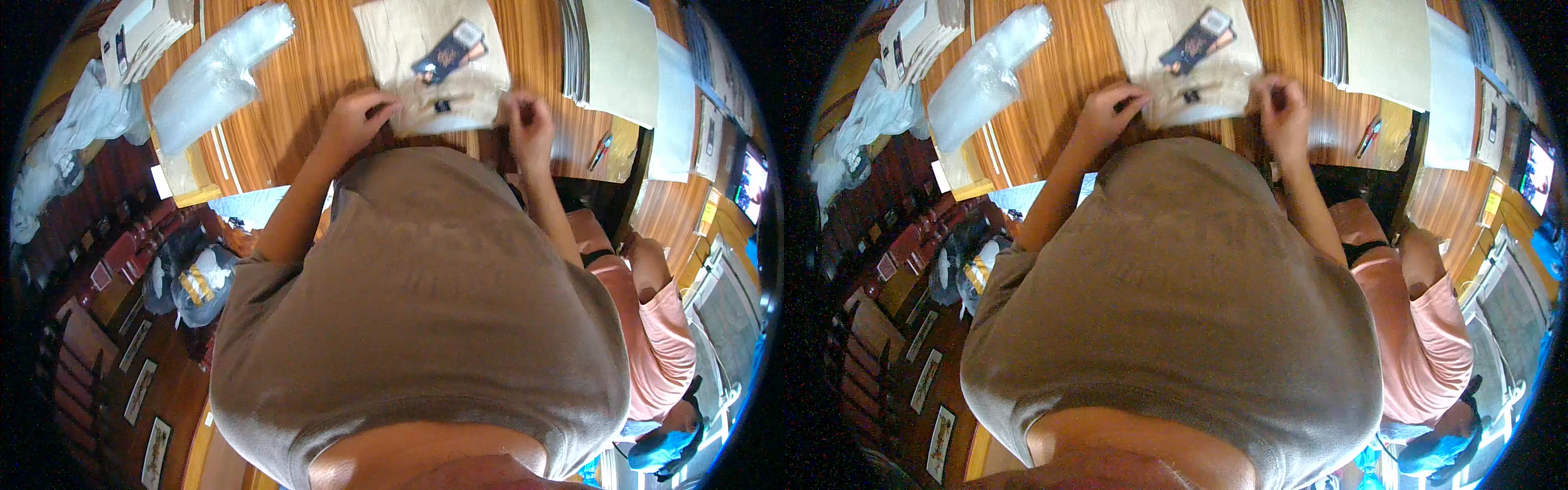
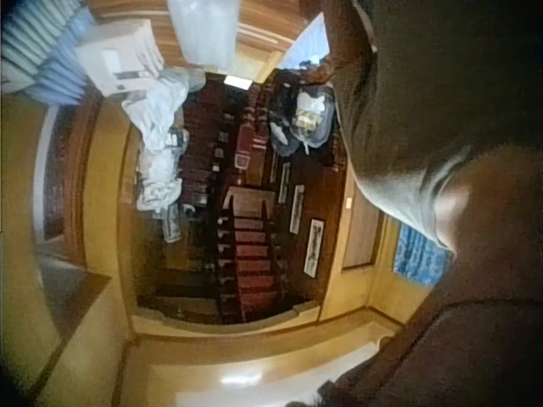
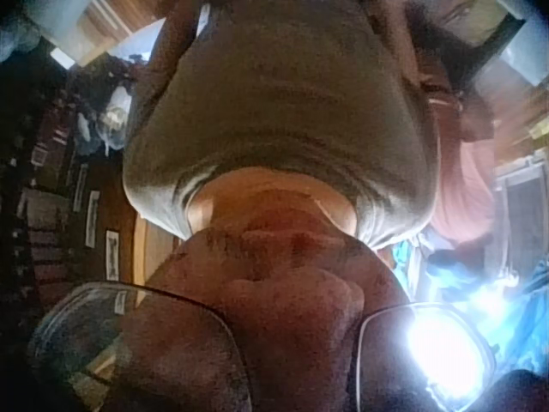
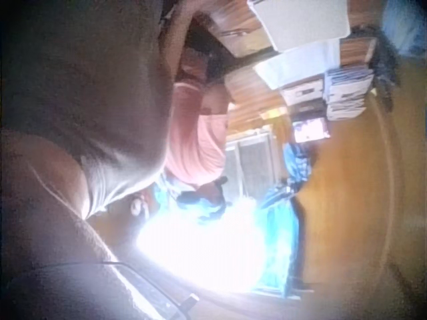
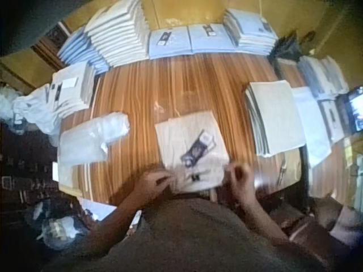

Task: The person packs folded shirts into plastic bags at a wooden table, smoothing each bag and placing the completed items onto stacks.

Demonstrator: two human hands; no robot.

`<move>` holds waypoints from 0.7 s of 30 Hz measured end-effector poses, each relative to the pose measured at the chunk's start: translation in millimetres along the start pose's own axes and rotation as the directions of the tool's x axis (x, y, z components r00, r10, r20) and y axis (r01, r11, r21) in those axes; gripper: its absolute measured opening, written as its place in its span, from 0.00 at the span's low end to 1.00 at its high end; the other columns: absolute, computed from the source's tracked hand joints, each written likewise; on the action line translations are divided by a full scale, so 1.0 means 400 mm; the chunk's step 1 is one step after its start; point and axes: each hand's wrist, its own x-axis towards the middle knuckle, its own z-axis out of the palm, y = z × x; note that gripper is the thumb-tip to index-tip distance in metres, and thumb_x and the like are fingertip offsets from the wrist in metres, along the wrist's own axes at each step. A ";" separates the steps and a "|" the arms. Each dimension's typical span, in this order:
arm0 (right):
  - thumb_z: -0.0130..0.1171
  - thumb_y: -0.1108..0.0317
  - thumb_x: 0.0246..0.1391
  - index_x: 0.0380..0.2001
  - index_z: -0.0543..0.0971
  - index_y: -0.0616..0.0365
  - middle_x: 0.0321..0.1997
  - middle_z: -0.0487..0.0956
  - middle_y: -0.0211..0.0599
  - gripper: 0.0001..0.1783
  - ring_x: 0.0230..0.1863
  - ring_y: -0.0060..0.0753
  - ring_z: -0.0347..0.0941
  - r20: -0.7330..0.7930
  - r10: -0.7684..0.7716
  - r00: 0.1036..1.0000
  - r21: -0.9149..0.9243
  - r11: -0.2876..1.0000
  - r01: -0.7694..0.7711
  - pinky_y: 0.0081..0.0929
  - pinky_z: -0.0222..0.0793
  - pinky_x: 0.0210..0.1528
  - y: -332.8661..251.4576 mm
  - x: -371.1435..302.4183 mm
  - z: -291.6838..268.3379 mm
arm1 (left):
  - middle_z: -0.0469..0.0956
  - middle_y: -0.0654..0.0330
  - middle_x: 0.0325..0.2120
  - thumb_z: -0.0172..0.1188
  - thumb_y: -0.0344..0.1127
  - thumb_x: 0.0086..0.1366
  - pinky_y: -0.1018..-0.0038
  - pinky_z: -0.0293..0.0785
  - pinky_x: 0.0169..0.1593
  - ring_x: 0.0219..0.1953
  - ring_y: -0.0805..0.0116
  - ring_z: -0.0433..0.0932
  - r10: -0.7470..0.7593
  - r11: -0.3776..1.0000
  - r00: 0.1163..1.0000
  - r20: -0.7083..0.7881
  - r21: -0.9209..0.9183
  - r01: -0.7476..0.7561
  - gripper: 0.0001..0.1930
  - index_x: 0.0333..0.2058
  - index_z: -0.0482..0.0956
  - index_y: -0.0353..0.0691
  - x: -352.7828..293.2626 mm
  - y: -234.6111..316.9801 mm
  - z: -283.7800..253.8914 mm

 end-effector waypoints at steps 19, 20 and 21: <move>0.58 0.65 0.71 0.42 0.81 0.65 0.35 0.82 0.39 0.12 0.33 0.34 0.82 0.102 0.089 0.991 0.367 0.923 -0.120 0.27 0.80 0.38 0.059 0.134 0.243 | 0.81 0.60 0.34 0.61 0.32 0.65 0.60 0.81 0.37 0.36 0.54 0.83 0.489 0.805 0.868 0.085 0.337 -0.487 0.05 0.36 0.86 0.46 0.255 0.222 0.096; 0.60 0.61 0.68 0.40 0.81 0.64 0.34 0.82 0.38 0.14 0.33 0.32 0.80 0.133 0.092 0.987 0.381 0.914 -0.137 0.29 0.78 0.37 0.064 0.134 0.254 | 0.81 0.60 0.35 0.61 0.32 0.64 0.60 0.82 0.37 0.37 0.54 0.83 0.507 0.791 0.853 0.127 0.324 -0.518 0.05 0.36 0.85 0.47 0.238 0.245 0.098; 0.62 0.58 0.66 0.38 0.82 0.64 0.32 0.82 0.37 0.16 0.33 0.30 0.78 0.166 0.096 0.982 0.396 0.905 -0.155 0.31 0.75 0.37 0.068 0.132 0.267 | 0.82 0.60 0.37 0.60 0.33 0.66 0.60 0.82 0.37 0.38 0.54 0.83 0.512 0.813 0.838 0.188 0.208 -0.544 0.05 0.38 0.84 0.47 0.212 0.250 0.118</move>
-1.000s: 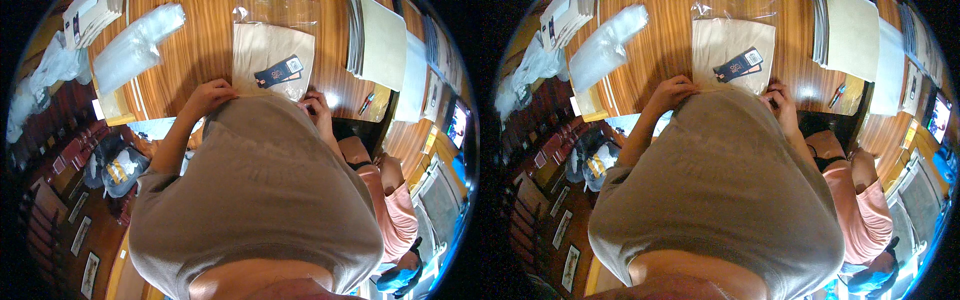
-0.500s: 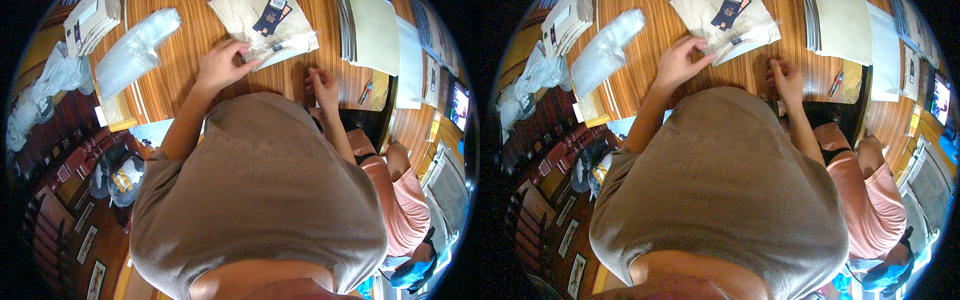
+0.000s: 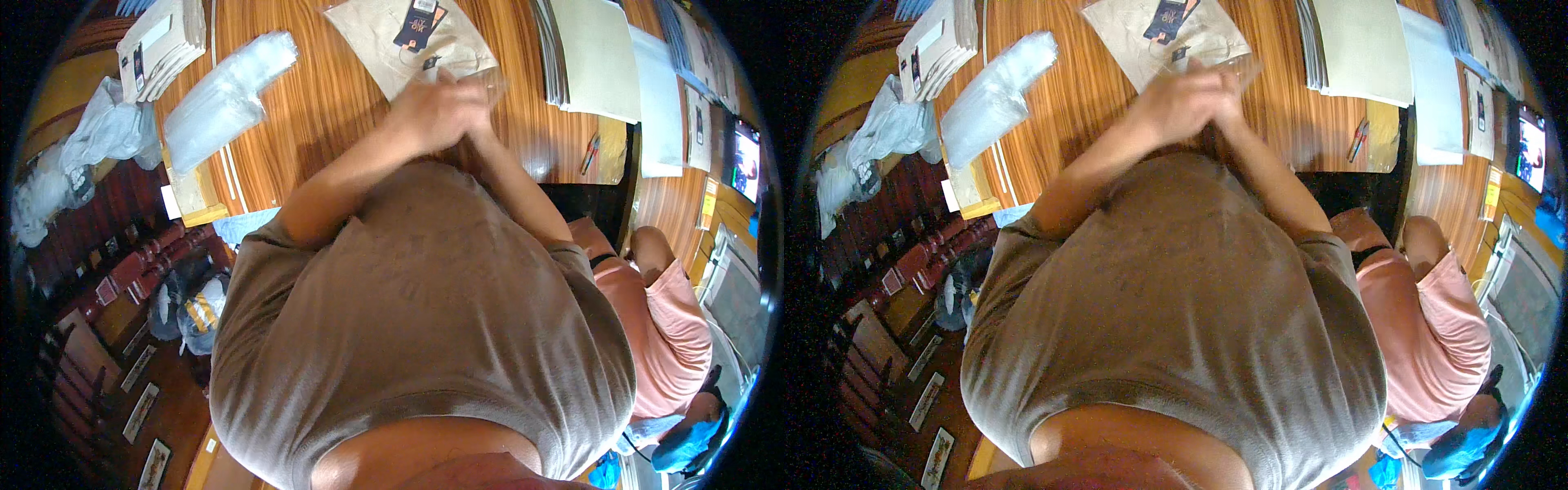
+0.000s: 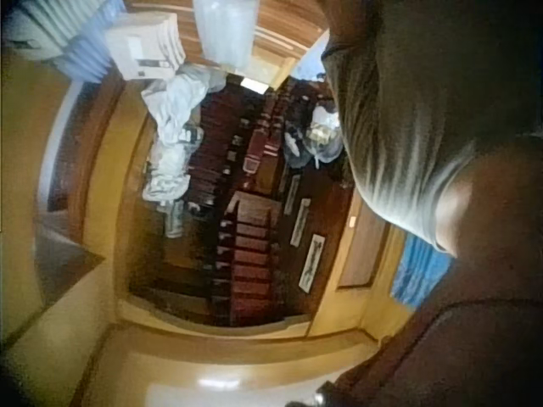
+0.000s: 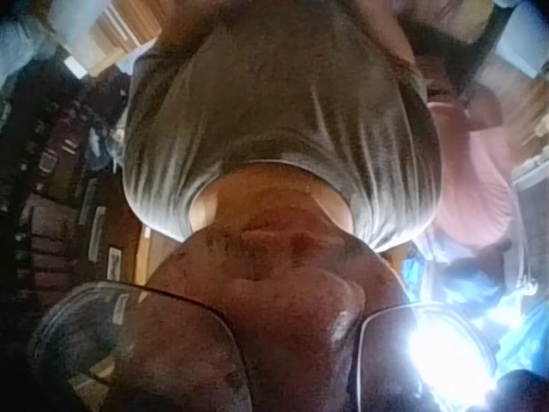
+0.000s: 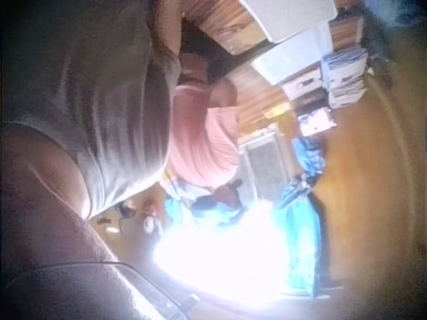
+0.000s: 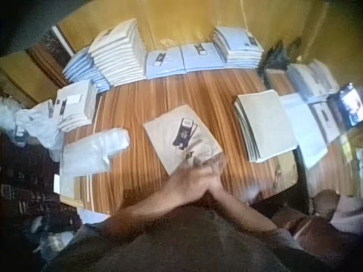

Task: The person packs folded shirts into plastic bags at a wooden table, smoothing each bag and placing the completed items onto stacks.

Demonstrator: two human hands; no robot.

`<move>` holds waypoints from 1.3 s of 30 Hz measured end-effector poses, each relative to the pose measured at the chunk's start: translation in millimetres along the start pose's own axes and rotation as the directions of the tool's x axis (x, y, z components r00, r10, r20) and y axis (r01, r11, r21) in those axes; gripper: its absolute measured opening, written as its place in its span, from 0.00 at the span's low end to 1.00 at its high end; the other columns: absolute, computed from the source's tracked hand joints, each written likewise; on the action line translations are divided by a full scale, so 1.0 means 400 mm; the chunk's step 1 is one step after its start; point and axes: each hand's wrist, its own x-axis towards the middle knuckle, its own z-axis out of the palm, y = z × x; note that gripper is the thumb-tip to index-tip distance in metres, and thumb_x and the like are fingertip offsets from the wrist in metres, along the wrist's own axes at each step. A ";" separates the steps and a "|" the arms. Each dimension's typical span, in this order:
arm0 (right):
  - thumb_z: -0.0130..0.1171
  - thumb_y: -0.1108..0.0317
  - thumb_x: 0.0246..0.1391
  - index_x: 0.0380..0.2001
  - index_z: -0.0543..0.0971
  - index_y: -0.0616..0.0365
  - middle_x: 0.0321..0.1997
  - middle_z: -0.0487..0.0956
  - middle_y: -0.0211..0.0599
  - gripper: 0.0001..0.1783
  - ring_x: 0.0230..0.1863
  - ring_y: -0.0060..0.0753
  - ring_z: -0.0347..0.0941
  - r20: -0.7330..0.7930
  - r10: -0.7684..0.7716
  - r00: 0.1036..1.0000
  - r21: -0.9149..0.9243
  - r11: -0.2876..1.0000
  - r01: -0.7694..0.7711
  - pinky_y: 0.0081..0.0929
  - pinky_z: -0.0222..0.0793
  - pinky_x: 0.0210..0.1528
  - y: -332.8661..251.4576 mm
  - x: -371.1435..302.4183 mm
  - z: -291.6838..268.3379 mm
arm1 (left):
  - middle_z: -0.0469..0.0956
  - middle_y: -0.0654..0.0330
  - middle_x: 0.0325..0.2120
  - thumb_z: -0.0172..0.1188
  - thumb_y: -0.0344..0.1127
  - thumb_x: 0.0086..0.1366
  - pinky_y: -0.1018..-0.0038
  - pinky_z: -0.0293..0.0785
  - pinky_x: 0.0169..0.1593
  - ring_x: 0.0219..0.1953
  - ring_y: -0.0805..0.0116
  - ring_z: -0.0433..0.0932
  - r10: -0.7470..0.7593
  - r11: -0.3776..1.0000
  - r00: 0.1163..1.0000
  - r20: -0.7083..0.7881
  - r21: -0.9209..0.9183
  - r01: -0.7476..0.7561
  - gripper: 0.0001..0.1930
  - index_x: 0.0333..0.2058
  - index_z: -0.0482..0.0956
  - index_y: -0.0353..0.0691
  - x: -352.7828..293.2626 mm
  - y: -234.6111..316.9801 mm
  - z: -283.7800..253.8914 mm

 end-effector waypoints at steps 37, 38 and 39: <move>0.65 0.68 0.65 0.52 0.79 0.68 0.49 0.86 0.48 0.17 0.34 0.37 0.84 0.133 0.608 0.783 0.375 0.701 -0.607 0.30 0.81 0.38 0.034 -0.814 -0.080 | 0.80 0.60 0.56 0.67 0.27 0.54 0.57 0.71 0.67 0.62 0.54 0.76 0.156 0.987 0.975 -0.158 -0.017 -0.161 0.24 0.51 0.86 0.48 -0.503 0.043 0.013; 0.64 0.71 0.65 0.52 0.79 0.66 0.50 0.86 0.49 0.15 0.35 0.35 0.84 0.106 0.682 0.723 0.320 0.665 -0.675 0.30 0.81 0.38 0.043 -0.854 -0.097 | 0.80 0.59 0.56 0.67 0.25 0.52 0.57 0.72 0.67 0.62 0.54 0.77 0.175 0.971 0.969 -0.176 -0.130 -0.199 0.25 0.51 0.85 0.47 -0.483 0.050 -0.012; 0.62 0.77 0.64 0.56 0.77 0.64 0.56 0.83 0.51 0.18 0.43 0.33 0.83 -0.126 0.629 0.767 0.087 0.777 -0.623 0.31 0.82 0.44 0.077 -0.893 -0.094 | 0.80 0.59 0.55 0.67 0.23 0.50 0.57 0.72 0.66 0.61 0.54 0.77 0.192 0.942 0.962 -0.192 -0.240 -0.236 0.26 0.51 0.85 0.46 -0.461 0.053 -0.041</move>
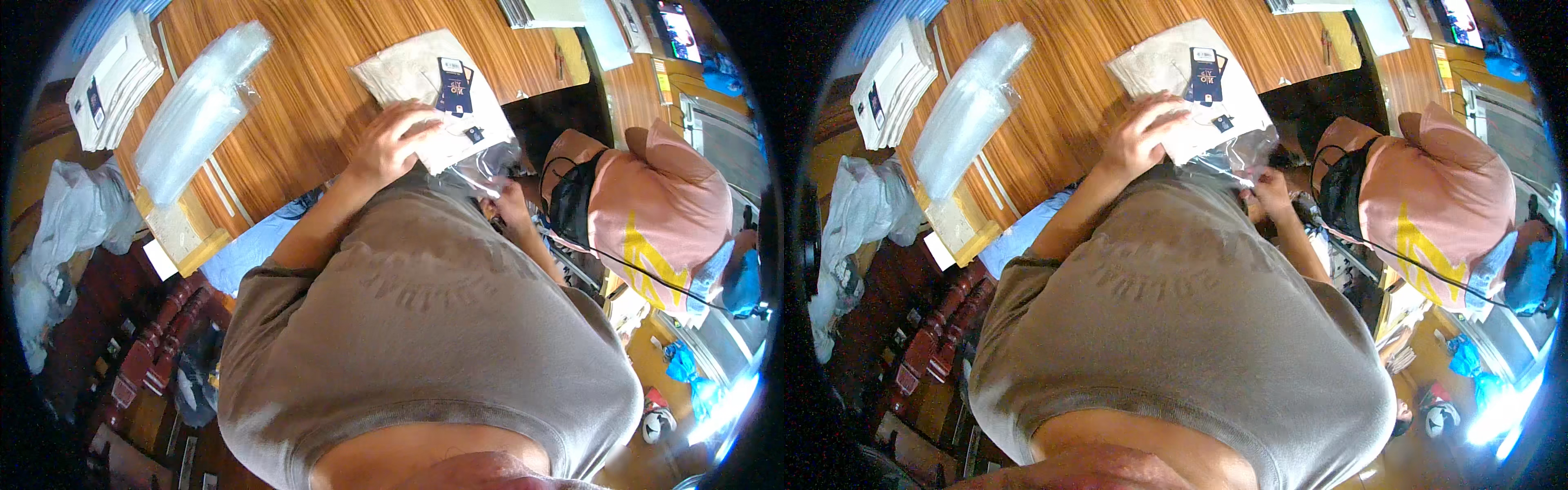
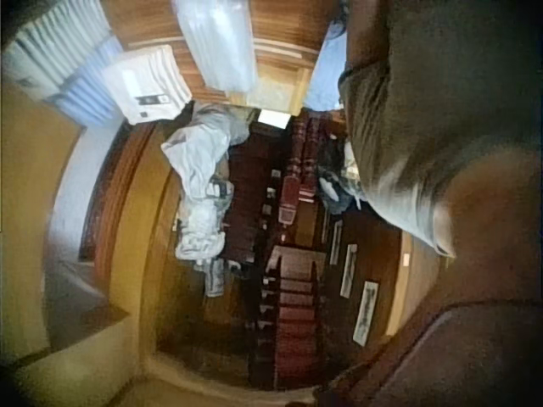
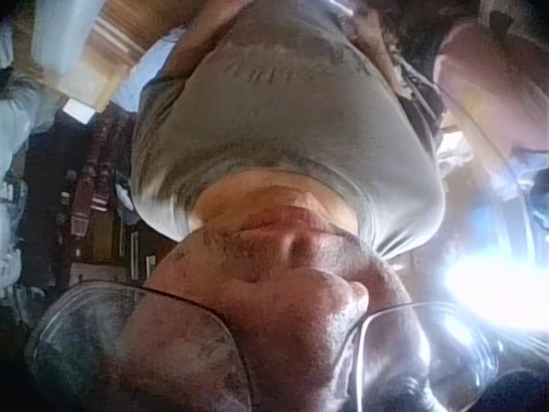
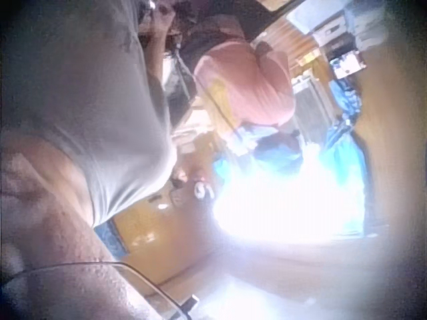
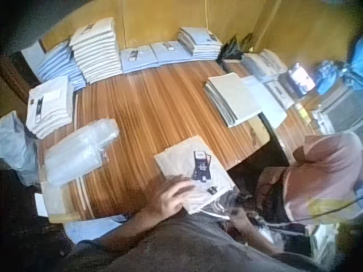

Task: The person packs folded shirts into plastic bags at a wooden table, smoothing each bag and placing the completed items onto stacks.

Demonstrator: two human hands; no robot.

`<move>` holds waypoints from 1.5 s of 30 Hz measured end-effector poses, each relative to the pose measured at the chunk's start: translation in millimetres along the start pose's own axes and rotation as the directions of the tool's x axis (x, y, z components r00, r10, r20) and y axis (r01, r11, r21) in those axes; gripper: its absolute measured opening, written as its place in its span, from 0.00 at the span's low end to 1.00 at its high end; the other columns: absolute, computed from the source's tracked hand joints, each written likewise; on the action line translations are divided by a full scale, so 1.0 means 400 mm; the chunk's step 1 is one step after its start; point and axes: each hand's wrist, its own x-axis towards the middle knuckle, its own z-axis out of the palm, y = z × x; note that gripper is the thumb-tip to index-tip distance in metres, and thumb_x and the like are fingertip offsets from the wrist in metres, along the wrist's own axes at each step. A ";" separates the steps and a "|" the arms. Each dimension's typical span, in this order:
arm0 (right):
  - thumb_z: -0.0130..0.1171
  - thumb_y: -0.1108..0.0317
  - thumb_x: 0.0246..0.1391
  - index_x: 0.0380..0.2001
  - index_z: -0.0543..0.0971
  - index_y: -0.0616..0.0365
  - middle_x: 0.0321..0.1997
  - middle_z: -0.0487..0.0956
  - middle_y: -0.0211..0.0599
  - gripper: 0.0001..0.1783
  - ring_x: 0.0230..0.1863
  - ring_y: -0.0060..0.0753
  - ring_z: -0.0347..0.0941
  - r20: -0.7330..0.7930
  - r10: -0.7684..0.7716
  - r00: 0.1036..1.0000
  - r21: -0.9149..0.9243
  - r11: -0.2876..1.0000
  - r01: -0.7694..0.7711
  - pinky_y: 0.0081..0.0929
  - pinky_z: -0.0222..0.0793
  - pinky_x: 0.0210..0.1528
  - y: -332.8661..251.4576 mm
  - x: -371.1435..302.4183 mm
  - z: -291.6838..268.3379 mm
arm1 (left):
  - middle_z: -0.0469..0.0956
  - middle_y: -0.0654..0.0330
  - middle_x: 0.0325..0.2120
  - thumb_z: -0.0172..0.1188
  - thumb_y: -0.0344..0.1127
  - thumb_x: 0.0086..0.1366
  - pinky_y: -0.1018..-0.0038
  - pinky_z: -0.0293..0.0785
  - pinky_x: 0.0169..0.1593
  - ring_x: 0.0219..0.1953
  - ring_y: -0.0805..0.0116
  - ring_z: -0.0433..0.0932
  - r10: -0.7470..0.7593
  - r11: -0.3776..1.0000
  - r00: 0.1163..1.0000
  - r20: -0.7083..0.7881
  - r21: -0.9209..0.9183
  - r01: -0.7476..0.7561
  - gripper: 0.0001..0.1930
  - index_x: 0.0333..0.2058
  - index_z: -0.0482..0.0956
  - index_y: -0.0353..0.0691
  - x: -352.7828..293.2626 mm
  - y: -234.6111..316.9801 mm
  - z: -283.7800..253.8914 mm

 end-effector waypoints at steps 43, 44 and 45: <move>0.67 0.63 0.58 0.40 0.80 0.54 0.49 0.77 0.37 0.10 0.56 0.47 0.74 0.815 -0.481 0.323 -0.495 -0.289 0.820 0.44 0.72 0.60 -0.773 0.460 -0.068 | 0.66 0.62 0.72 0.60 0.42 0.68 0.47 0.60 0.73 0.74 0.56 0.62 -0.035 0.848 0.951 0.307 0.512 -0.135 0.23 0.60 0.78 0.44 0.362 -0.334 0.136; 0.67 0.64 0.59 0.41 0.80 0.53 0.49 0.78 0.36 0.10 0.57 0.47 0.74 0.822 -0.449 0.350 -0.498 -0.270 0.824 0.43 0.72 0.60 -0.772 0.464 -0.073 | 0.66 0.63 0.72 0.61 0.43 0.68 0.47 0.60 0.73 0.74 0.56 0.62 -0.015 0.849 0.947 0.322 0.504 -0.158 0.23 0.59 0.79 0.45 0.366 -0.337 0.131; 0.67 0.64 0.58 0.41 0.80 0.53 0.49 0.78 0.36 0.10 0.57 0.46 0.74 0.820 -0.460 0.339 -0.500 -0.289 0.816 0.43 0.72 0.61 -0.763 0.471 -0.077 | 0.66 0.63 0.72 0.61 0.44 0.68 0.47 0.60 0.73 0.74 0.56 0.61 0.004 0.849 0.942 0.336 0.496 -0.180 0.22 0.58 0.80 0.46 0.368 -0.338 0.129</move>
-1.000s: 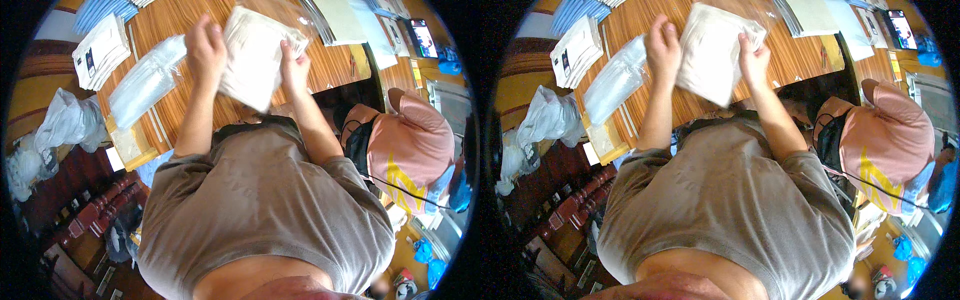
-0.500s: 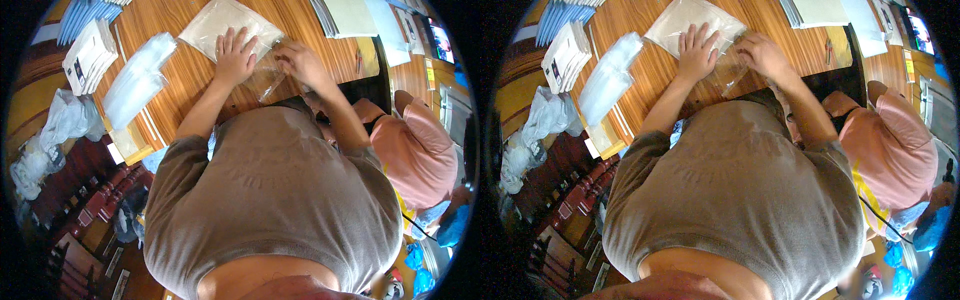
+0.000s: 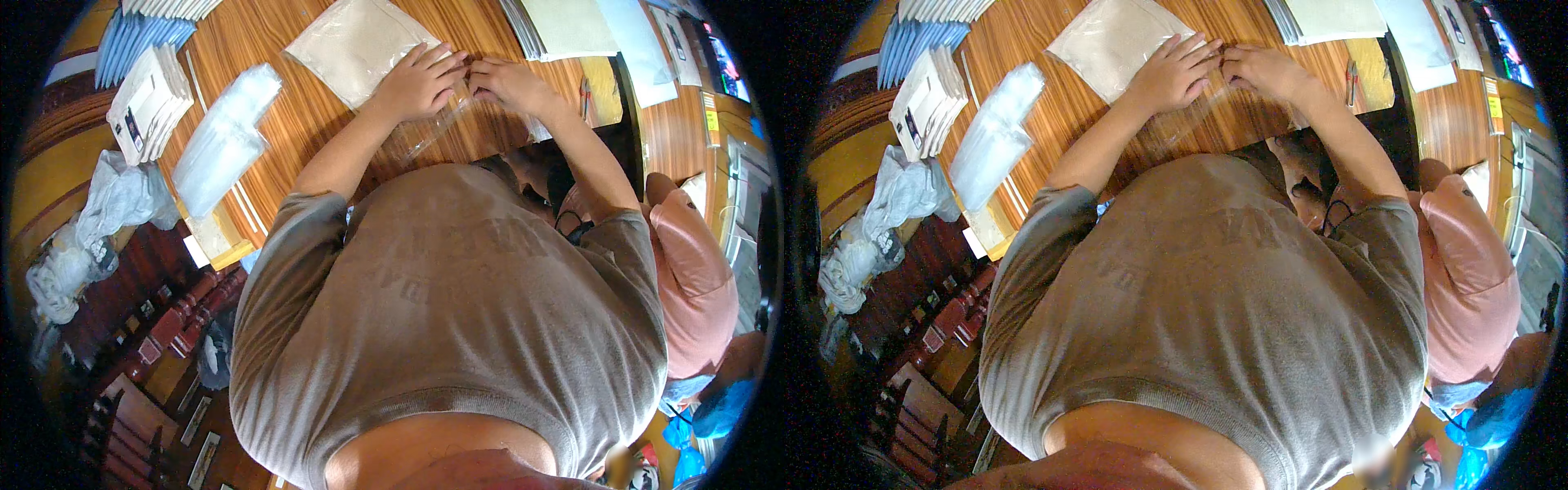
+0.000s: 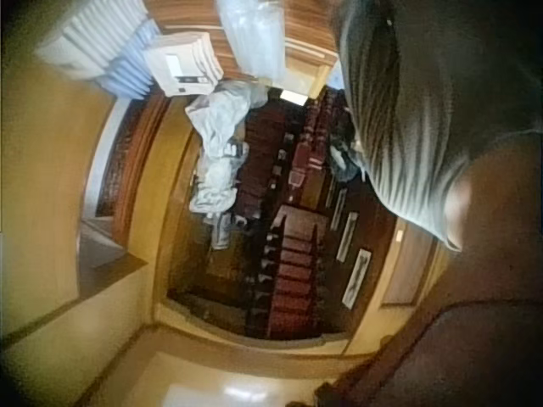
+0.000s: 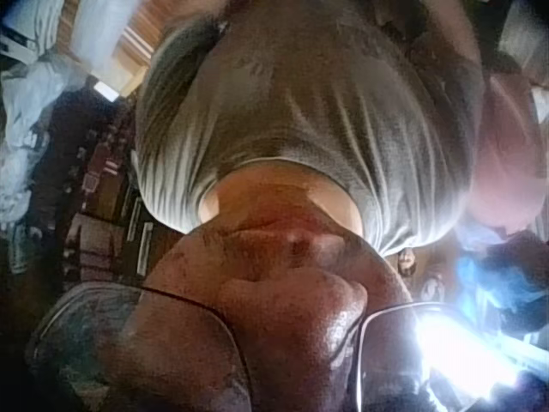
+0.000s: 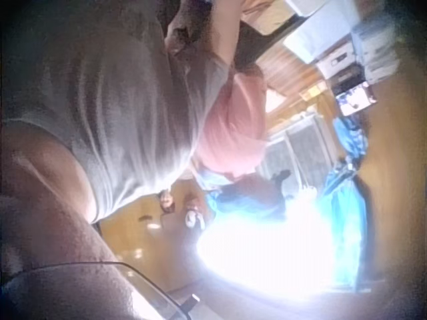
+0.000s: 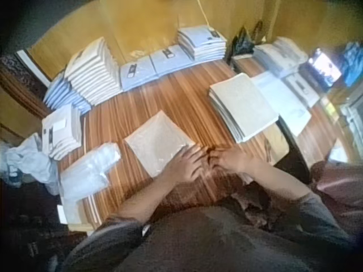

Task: The person packs folded shirts into plastic bags at a wooden table, smoothing each bag and placing the completed items onto stacks.

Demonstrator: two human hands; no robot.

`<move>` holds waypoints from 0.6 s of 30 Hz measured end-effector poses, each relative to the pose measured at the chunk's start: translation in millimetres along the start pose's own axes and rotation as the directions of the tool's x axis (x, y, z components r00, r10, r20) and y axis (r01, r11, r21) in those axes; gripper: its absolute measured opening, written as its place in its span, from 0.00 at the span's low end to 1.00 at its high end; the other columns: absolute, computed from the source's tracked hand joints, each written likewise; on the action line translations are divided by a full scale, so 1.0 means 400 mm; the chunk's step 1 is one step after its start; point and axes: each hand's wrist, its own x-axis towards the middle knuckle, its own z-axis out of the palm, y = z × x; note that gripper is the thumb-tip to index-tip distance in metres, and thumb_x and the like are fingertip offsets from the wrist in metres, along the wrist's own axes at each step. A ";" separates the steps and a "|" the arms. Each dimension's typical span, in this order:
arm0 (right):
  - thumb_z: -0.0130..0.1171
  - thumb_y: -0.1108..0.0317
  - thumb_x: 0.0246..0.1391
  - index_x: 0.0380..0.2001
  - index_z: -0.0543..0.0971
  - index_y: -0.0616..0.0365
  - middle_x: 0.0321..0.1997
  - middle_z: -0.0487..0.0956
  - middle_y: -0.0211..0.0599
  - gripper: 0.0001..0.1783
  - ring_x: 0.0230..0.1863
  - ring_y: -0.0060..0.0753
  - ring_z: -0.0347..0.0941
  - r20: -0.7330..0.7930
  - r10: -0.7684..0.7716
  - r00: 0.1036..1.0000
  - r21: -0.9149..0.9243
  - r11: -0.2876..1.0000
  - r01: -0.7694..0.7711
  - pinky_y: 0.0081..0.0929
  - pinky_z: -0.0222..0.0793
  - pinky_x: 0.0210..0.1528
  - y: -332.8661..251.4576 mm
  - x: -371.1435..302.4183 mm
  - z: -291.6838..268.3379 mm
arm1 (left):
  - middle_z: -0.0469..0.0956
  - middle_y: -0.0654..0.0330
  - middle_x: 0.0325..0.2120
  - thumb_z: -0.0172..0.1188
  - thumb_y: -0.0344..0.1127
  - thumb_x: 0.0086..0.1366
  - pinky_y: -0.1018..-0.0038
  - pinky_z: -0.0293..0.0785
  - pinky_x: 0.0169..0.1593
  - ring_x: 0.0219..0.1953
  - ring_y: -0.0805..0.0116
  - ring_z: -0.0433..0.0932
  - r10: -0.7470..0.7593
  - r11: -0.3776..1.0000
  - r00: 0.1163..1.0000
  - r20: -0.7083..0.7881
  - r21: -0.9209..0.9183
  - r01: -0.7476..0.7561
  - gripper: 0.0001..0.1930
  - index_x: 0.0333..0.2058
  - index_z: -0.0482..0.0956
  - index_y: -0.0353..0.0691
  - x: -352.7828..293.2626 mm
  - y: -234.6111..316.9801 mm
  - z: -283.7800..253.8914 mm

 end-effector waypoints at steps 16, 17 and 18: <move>0.64 0.66 0.60 0.37 0.82 0.57 0.43 0.80 0.39 0.07 0.50 0.49 0.76 -0.168 0.047 0.985 0.059 0.998 -0.037 0.43 0.73 0.55 0.003 0.003 0.029 | 0.66 0.65 0.73 0.62 0.52 0.67 0.46 0.62 0.70 0.73 0.54 0.62 0.042 0.999 0.999 0.001 0.001 -0.042 0.23 0.57 0.82 0.52 -0.003 -0.006 -0.001; 0.64 0.66 0.60 0.37 0.82 0.57 0.43 0.79 0.40 0.07 0.49 0.49 0.76 -0.179 0.018 0.984 0.037 0.999 -0.012 0.43 0.73 0.54 0.003 0.002 0.031 | 0.66 0.66 0.73 0.62 0.53 0.67 0.46 0.62 0.70 0.73 0.54 0.62 0.039 0.999 0.999 0.004 0.004 -0.039 0.23 0.58 0.82 0.52 -0.005 -0.008 0.003; 0.64 0.66 0.60 0.37 0.82 0.57 0.42 0.79 0.40 0.07 0.48 0.49 0.76 -0.192 -0.057 0.980 -0.061 0.997 0.046 0.43 0.73 0.53 -0.002 -0.006 0.032 | 0.66 0.66 0.73 0.62 0.53 0.67 0.46 0.62 0.70 0.73 0.55 0.62 0.037 0.999 0.999 0.006 0.006 -0.037 0.24 0.58 0.82 0.52 -0.007 -0.009 0.006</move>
